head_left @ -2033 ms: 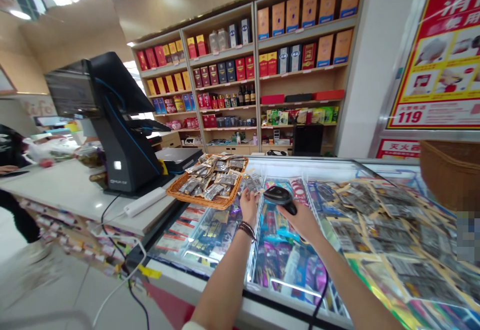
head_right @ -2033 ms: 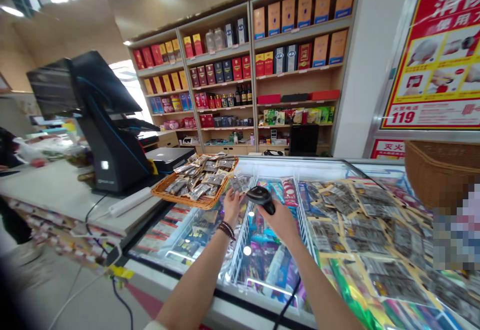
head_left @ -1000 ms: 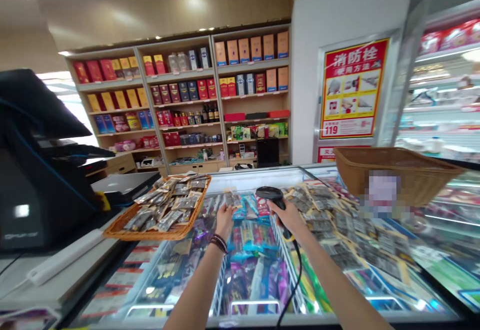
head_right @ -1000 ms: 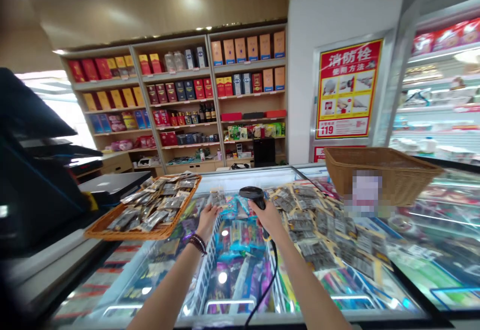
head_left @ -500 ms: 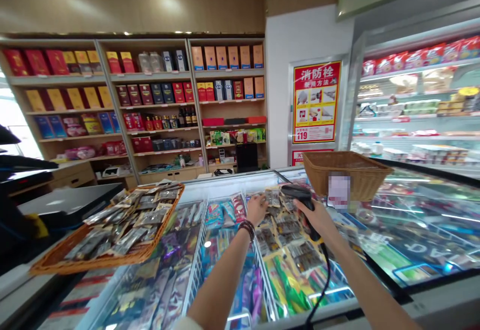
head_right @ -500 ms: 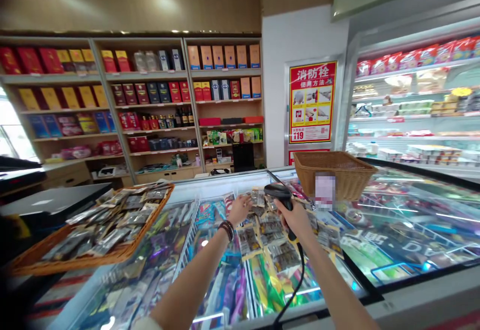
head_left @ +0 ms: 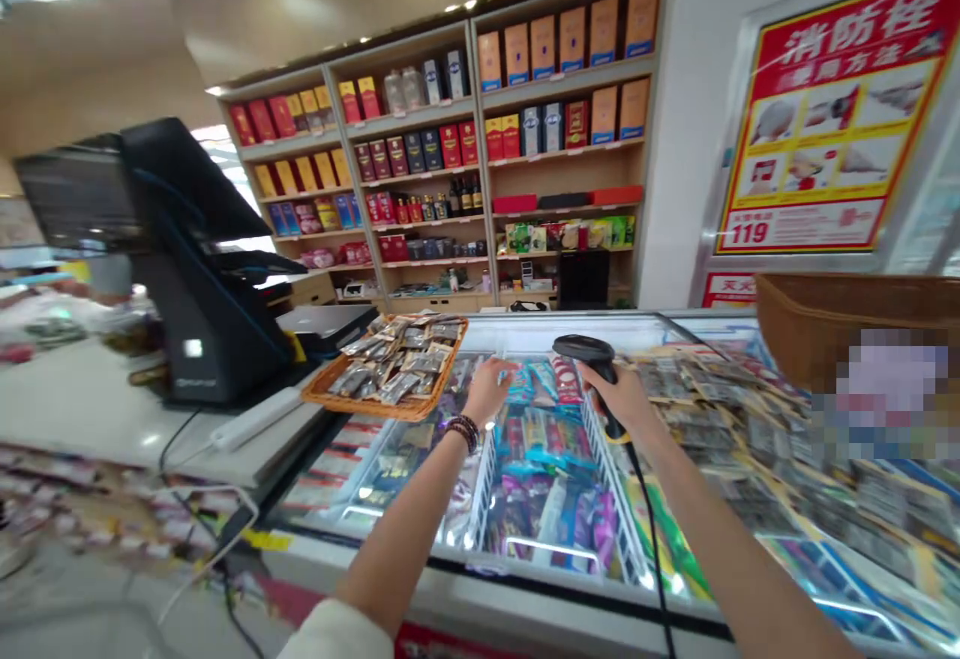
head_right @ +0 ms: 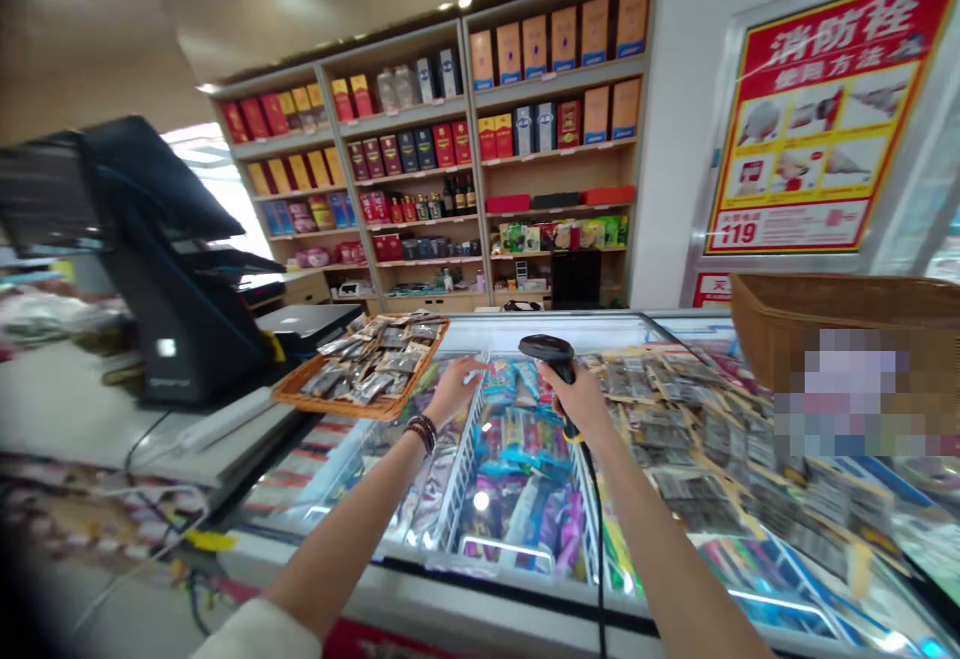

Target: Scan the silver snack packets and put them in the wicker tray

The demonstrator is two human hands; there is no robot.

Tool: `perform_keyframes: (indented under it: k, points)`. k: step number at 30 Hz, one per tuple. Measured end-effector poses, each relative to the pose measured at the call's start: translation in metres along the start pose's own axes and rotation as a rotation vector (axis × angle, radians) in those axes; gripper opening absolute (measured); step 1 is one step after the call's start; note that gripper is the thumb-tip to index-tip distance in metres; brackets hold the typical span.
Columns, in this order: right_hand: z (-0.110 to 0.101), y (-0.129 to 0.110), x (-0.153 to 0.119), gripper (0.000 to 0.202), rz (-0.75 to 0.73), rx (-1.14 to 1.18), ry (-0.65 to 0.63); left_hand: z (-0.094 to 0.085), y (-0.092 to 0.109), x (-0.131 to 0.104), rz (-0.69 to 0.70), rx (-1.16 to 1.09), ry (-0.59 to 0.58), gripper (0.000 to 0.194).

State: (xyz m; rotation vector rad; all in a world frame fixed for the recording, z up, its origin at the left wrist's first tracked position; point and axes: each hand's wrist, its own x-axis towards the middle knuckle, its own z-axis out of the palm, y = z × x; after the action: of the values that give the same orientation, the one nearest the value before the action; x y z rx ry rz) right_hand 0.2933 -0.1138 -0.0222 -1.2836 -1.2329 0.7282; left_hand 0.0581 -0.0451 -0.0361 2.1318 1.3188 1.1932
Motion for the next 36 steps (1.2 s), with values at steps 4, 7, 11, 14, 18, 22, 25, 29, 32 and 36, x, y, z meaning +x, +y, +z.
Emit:
perform_keyframes:
  k: [4, 7, 11, 14, 18, 22, 25, 29, 32, 36]
  points:
    - [0.053, -0.005, -0.001, 0.056, -0.045, 0.077, -0.093, -0.059, -0.032, -0.014, -0.096, 0.205, 0.191, 0.031]
    - [0.083, -0.006, -0.006, 0.055, -0.087, 0.05, -0.118, -0.1, -0.053, -0.019, -0.218, 0.37, 0.309, 0.042]
    - [0.107, 0.0, -0.014, 0.054, -0.108, 0.008, -0.124, -0.139, -0.076, -0.022, -0.385, 0.567, 0.274, 0.054]
    - [0.114, 0.009, -0.017, 0.052, -0.105, -0.05, -0.143, -0.15, -0.087, -0.022, -0.533, 0.686, 0.11, 0.047]
    - [0.115, 0.021, -0.019, 0.048, -0.106, -0.109, -0.181, -0.145, -0.089, -0.019, -0.674, 0.732, -0.02, 0.034]
    - [0.113, 0.028, -0.019, 0.048, -0.081, -0.107, -0.176, -0.141, -0.085, -0.018, -0.675, 0.764, 0.01, 0.034]
    - [0.114, 0.032, -0.018, 0.046, -0.074, -0.131, -0.176, -0.14, -0.082, -0.023, -0.643, 0.777, 0.064, 0.041]
    - [0.117, 0.034, -0.019, 0.044, -0.083, -0.172, -0.179, -0.138, -0.08, -0.029, -0.613, 0.633, 0.138, 0.043]
    - [0.118, 0.034, -0.02, 0.042, -0.111, -0.182, -0.177, -0.138, -0.081, -0.028, -0.597, 0.473, 0.285, 0.042]
    - [0.117, 0.031, -0.023, 0.043, -0.1, -0.192, -0.183, -0.132, -0.087, -0.018, -0.548, 0.118, 0.565, 0.046]
